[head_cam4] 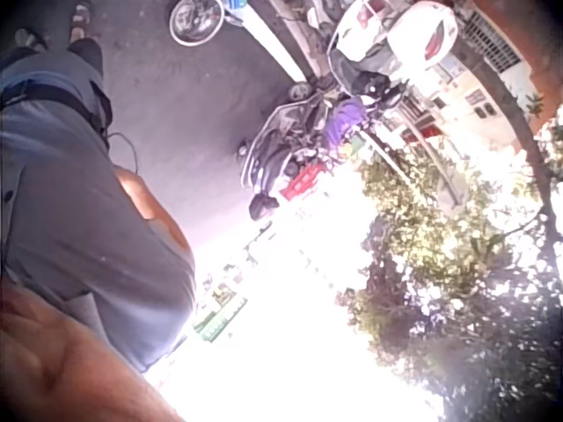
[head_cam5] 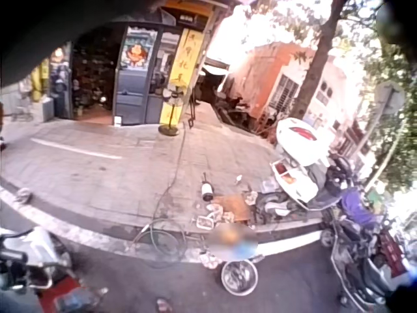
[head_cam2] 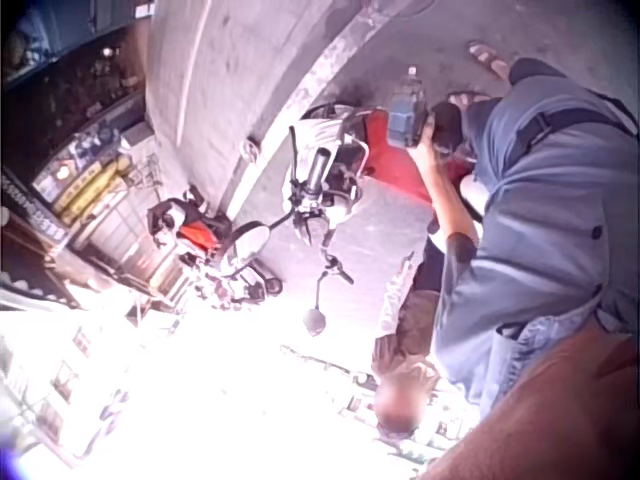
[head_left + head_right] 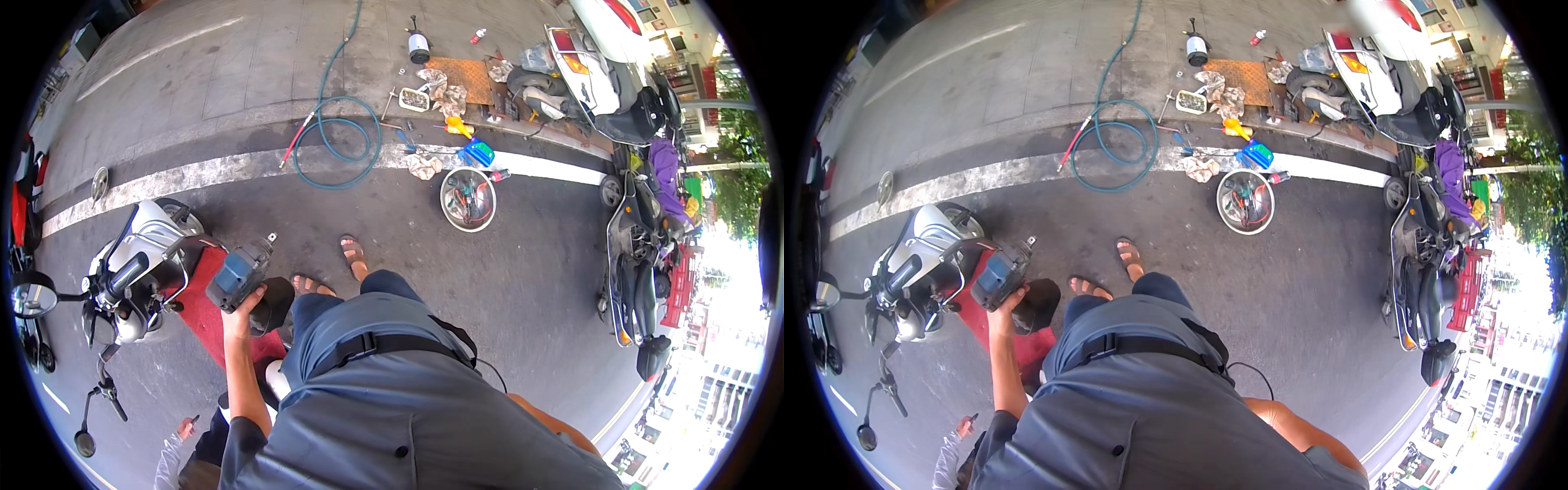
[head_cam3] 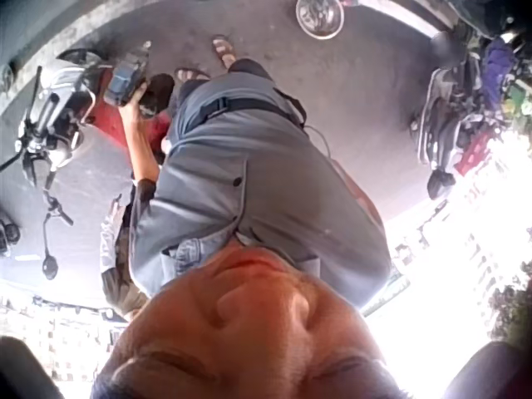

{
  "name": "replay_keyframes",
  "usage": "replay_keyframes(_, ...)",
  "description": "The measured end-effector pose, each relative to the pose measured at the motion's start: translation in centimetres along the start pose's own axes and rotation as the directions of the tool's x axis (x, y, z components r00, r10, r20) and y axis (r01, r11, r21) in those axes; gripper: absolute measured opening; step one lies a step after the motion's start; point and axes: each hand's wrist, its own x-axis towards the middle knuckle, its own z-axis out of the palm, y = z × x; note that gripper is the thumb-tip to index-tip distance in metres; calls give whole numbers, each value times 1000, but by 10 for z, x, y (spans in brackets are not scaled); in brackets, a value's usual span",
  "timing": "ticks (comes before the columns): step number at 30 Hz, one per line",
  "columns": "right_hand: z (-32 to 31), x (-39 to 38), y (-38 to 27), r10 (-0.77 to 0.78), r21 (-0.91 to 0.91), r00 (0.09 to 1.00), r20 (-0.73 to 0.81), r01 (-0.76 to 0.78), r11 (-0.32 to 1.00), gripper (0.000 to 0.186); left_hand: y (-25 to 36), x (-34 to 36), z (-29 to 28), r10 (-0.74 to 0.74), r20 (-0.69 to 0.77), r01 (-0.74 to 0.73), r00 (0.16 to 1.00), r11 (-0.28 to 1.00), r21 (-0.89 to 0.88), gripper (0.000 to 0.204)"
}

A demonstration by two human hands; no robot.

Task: The person uses an impact driver and a screwdriver to remove screws from the fairing and body panels of a scooter and a motorcycle.

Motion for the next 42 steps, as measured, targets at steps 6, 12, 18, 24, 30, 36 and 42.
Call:
replay_keyframes(6,-1,-7,6,57,22,998,11,-57,998,47,3,9,21,-26,90,23,996,999,40,30)
replay_keyframes(12,-14,-1,6,76,10,996,41,-76,997,46,-7,8,13,-56,48,54,997,998,37,28)
replay_keyframes(18,-26,14,0,63,-25,997,44,-61,998,45,-9,9,9,-37,37,36,999,999,26,34)
replay_keyframes(24,-37,30,-12,1,-56,1000,-1,-1,998,44,12,17,23,94,111,-100,989,994,49,34)
replay_keyframes(30,-40,34,-9,-41,-67,999,-9,40,997,43,20,16,32,74,139,-79,988,996,31,34)
replay_keyframes(36,-23,34,38,79,-54,974,212,-69,996,42,11,26,52,23,168,-30,985,999,37,37)
replay_keyframes(42,-105,64,61,146,-271,989,35,-131,954,31,3,19,64,-41,160,34,986,999,42,38)
